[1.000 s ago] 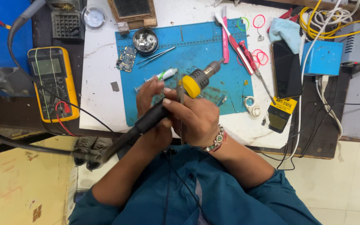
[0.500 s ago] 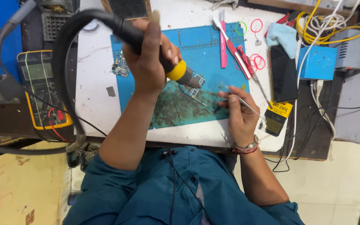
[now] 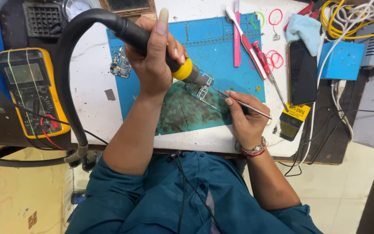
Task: The person works on a small electronic circuit board placed on a blue mat. They use tweezers to manipulate components and a hot air gun to heat the board, while also applying a substance from a syringe-like tube.
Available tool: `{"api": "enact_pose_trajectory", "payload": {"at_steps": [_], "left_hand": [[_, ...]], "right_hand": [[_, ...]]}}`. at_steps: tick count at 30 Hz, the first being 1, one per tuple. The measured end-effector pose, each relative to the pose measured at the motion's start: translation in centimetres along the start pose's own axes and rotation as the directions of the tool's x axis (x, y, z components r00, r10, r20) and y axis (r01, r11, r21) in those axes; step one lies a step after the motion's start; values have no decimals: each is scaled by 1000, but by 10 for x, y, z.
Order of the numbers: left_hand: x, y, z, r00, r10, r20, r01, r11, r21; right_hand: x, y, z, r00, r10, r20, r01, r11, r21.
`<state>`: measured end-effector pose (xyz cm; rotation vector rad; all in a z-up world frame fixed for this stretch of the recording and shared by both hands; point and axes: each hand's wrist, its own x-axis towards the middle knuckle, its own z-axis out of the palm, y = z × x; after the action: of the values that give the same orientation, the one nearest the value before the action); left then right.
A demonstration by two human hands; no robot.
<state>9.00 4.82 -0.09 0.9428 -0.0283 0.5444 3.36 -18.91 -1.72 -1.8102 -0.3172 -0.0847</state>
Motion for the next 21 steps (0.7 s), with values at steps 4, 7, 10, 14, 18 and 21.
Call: {"api": "enact_pose_trajectory", "payload": {"at_steps": [4, 7, 10, 14, 18, 21], "left_hand": [[-5, 1, 0, 1000, -18, -3, 18, 1000, -9], [-8, 1, 3, 999, -46, 4, 46, 999, 2], [-8, 1, 3, 999, -42, 18, 42, 999, 10], [-8, -1, 2, 1000, -19, 2, 19, 1000, 5], [-8, -3, 2, 1000, -11, 4, 11, 1000, 6], [-7, -4, 1, 1000, -8, 2, 8, 1000, 4]], "right_hand": [[2, -1, 2, 1000, 7, 7, -7, 1000, -10], [1, -1, 3, 1000, 24, 7, -24, 1000, -3], [3, -1, 3, 1000, 28, 12, -28, 999, -15], [2, -1, 4, 999, 34, 14, -34, 999, -5], [3, -2, 3, 1000, 22, 20, -21, 999, -41], [3, -3, 4, 1000, 20, 21, -19, 999, -46]]}}
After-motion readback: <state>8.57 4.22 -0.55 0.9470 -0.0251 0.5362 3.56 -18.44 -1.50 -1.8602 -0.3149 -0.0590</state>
